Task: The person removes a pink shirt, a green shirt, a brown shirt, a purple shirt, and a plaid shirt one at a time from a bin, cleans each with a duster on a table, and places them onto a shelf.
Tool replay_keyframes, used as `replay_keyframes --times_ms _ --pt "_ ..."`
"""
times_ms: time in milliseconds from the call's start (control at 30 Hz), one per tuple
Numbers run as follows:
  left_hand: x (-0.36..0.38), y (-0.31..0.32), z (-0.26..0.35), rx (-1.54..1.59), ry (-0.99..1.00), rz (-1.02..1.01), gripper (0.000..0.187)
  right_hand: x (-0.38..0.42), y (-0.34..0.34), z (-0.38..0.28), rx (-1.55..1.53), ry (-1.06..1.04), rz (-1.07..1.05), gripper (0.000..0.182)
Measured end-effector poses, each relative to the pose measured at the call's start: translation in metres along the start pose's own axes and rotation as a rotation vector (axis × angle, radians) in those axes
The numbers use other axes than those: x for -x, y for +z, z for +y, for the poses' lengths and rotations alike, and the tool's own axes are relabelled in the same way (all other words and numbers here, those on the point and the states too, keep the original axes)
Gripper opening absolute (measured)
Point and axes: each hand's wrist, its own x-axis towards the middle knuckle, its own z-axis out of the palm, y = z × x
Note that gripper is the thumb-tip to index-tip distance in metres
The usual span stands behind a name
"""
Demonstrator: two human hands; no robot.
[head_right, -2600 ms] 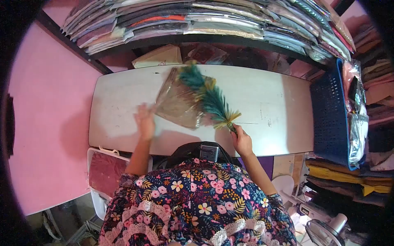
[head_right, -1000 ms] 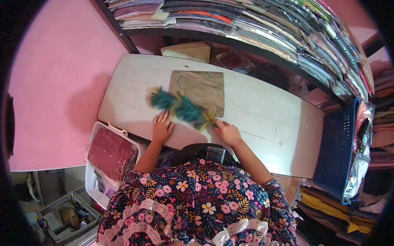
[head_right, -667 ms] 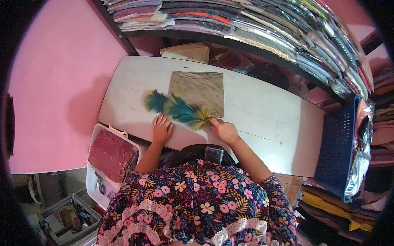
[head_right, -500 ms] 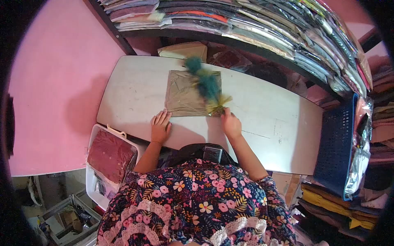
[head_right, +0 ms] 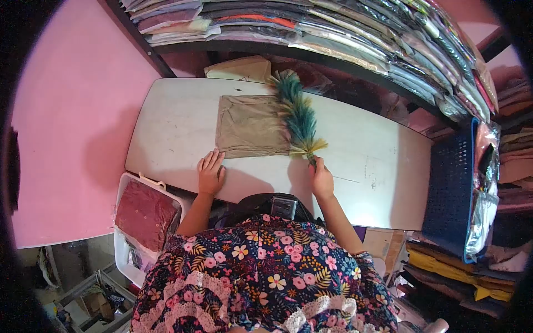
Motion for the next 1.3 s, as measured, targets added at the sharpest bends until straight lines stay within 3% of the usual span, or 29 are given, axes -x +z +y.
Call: replay_keyframes --times_ms 67,133,200,300,400,467,533,600,633,733,800,867,1033,1100,1233,1300 --pt "0.000 0.001 0.000 0.011 -0.004 0.002 0.046 0.010 -0.002 -0.003 -0.018 -0.050 -0.020 0.032" --pt "0.000 0.002 -0.002 0.010 0.008 0.032 0.045 0.022 -0.006 -0.011 0.070 -0.268 -0.190 0.031" --pt "0.001 0.003 -0.003 0.008 0.009 0.046 0.045 0.023 -0.008 -0.012 0.136 -0.278 -0.240 0.032" --pt "0.003 0.005 -0.007 0.044 0.012 0.067 0.045 0.011 -0.004 0.000 0.111 0.025 -0.005 0.027" --pt "0.005 0.007 -0.008 0.110 -0.013 0.113 0.046 0.002 -0.004 -0.003 -0.076 -0.035 0.093 0.027" --pt "0.004 0.007 -0.007 0.143 -0.044 0.150 0.047 0.004 -0.004 -0.011 -0.069 -0.019 0.002 0.032" --pt "0.006 0.005 -0.006 0.121 -0.016 0.259 0.051 0.011 0.003 -0.016 -0.009 -0.264 -0.234 0.033" --pt "0.008 0.004 -0.005 0.070 -0.003 0.276 0.051 0.013 0.010 -0.027 -0.150 -0.387 -0.527 0.034" --pt "0.007 0.003 -0.005 0.022 0.017 0.291 0.052 0.012 0.009 -0.034 -0.090 -0.490 -0.531 0.034" --pt "0.007 0.006 -0.005 0.016 0.004 0.263 0.054 -0.003 0.009 -0.049 -0.068 -0.528 -0.479 0.032" --pt "0.007 0.010 -0.006 0.009 -0.028 0.194 0.056 -0.011 0.014 -0.055 -0.026 -0.453 -0.451 0.032" --pt "0.004 0.010 -0.005 0.025 -0.036 0.097 0.053 -0.020 0.024 -0.058 0.003 -0.358 -0.292 0.031" --pt "0.003 0.008 -0.004 -0.005 0.013 0.074 0.050 -0.039 0.012 -0.069 0.344 -0.305 -0.312 0.029" --pt "0.003 0.008 -0.004 -0.012 0.012 0.084 0.049 -0.045 0.014 -0.063 0.313 -0.109 -0.131 0.029" --pt "0.006 0.012 -0.001 0.012 -0.027 0.075 0.050 -0.034 0.015 -0.053 0.199 -0.138 -0.081 0.031" --pt "0.015 0.012 0.007 0.015 -0.055 0.069 0.050 -0.015 0.012 -0.049 0.211 -0.374 -0.329 0.032"
